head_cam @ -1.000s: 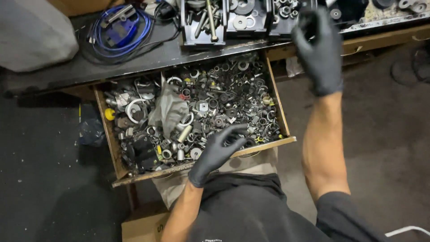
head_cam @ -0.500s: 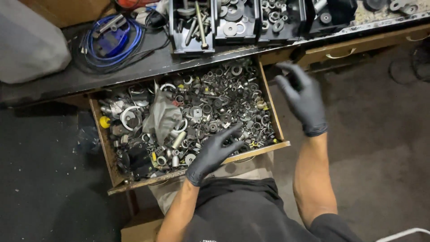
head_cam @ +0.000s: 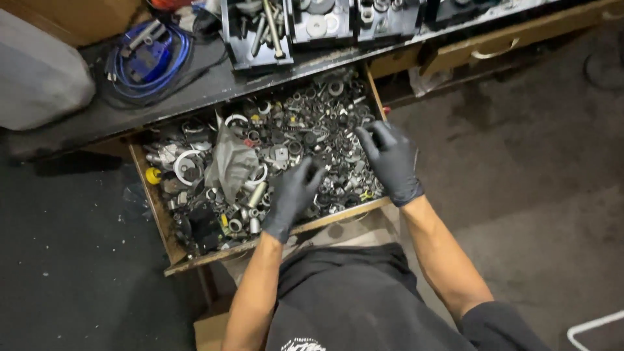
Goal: Sorting through a drawer of mixed metal hardware including bolts, nuts, and washers to find or organize specific components.
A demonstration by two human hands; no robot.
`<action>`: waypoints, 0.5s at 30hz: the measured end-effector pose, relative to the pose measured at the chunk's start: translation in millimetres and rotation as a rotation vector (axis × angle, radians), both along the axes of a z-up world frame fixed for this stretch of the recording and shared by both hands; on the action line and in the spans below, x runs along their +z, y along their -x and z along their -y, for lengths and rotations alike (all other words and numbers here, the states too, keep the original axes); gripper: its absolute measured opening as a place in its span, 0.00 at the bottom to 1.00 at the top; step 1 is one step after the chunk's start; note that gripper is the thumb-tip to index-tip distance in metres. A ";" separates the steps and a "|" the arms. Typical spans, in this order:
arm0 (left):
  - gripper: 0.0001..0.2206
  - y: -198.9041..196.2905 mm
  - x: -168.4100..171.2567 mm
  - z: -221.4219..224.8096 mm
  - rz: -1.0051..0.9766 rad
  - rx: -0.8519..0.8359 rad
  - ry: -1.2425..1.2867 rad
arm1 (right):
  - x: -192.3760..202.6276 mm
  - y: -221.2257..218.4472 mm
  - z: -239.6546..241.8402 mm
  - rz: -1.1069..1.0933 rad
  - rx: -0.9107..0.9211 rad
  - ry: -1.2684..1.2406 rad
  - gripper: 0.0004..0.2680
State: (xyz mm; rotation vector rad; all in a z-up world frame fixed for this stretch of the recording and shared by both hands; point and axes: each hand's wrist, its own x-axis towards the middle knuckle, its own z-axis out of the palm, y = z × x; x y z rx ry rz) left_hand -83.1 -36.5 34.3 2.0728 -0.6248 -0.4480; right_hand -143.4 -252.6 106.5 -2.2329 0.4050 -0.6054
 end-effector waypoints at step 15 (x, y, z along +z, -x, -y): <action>0.17 -48.7 -78.4 21.5 0.722 -0.217 -0.595 | -68.7 -3.1 5.2 -0.637 0.381 0.331 0.16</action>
